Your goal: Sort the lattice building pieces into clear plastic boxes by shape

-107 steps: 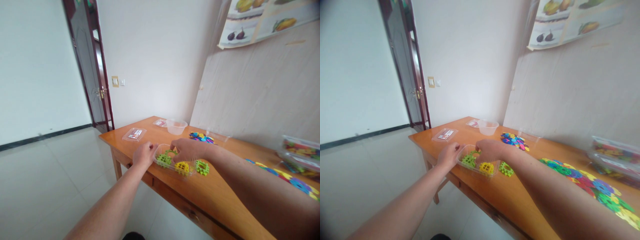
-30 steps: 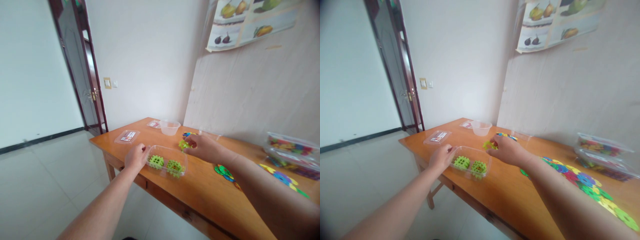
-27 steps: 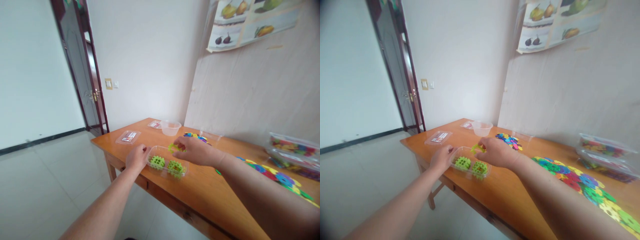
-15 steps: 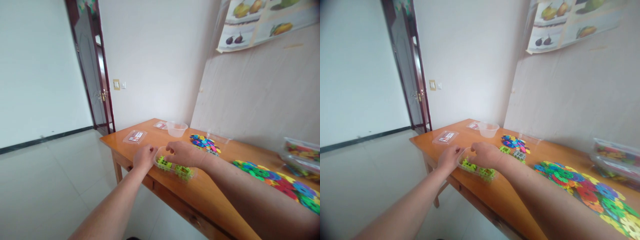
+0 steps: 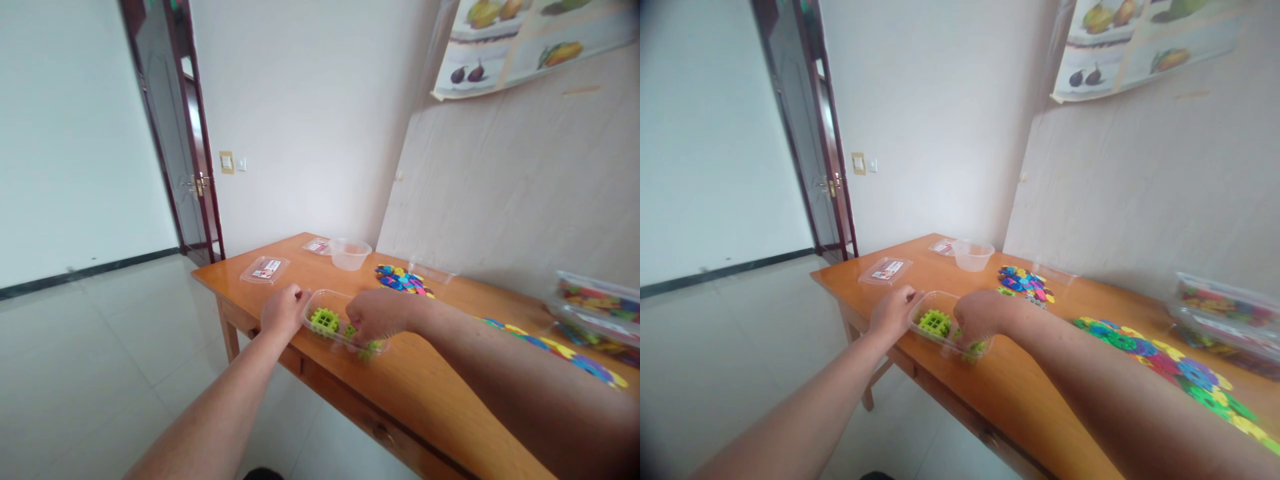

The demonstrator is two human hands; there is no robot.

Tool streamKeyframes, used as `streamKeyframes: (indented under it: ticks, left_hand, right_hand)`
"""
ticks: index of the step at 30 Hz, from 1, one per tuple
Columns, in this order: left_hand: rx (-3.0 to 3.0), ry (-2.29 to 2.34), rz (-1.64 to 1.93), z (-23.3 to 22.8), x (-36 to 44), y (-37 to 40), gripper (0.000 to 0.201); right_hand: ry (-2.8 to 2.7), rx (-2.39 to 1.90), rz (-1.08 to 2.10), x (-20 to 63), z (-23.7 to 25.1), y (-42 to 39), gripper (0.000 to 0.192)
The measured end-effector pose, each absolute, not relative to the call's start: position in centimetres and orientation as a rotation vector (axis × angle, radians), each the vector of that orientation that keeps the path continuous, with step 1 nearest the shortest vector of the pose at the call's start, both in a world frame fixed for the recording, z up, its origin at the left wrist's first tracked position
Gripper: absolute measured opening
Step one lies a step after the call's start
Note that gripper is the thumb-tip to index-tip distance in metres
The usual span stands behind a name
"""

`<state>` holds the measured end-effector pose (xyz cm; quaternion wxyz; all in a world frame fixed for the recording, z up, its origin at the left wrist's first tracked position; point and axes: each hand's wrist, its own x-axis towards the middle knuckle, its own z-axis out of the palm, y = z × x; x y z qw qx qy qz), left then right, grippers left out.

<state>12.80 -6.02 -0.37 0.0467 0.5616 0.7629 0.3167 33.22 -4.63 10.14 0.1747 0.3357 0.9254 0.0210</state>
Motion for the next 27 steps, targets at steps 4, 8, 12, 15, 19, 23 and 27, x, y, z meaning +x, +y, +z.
streamKeyframes:
  ticks: [4, 8, 12, 15, 19, 23, 27]
  left_hand:
    - [1.705, 2.327, 0.961, -0.4, 12.8, -6.0, 0.043]
    - [1.703, 2.33, 0.966, -0.3, 12.9, -6.1, 0.043]
    - [1.7, 2.328, 0.97, -0.1, 13.0, -6.3, 0.043]
    - [1.698, 2.326, 0.977, 0.0, 13.0, -6.3, 0.044]
    - [1.711, 2.341, 0.986, -0.1, 13.0, -6.2, 0.042]
    - [1.704, 2.338, 0.97, -0.1, 13.0, -6.2, 0.043]
    - [1.682, 2.348, 0.955, 0.0, 13.1, -6.3, 0.043]
  right_hand:
    - [2.626, 0.959, 0.087, 33.2, 10.4, -4.8, 0.034]
    - [2.652, 0.971, 0.105, 33.6, 10.7, -4.5, 0.031]
    - [2.732, 0.991, 0.038, 33.7, 10.7, -3.8, 0.028]
    - [2.798, 1.053, 0.0, 33.0, 10.3, -3.6, 0.042]
    - [2.805, 1.071, -0.003, 31.6, 9.8, -3.8, 0.063]
    - [2.774, 1.073, 0.036, 30.6, 9.3, -4.2, 0.065]
    - [2.754, 1.074, 0.07, 30.2, 9.1, -4.3, 0.058]
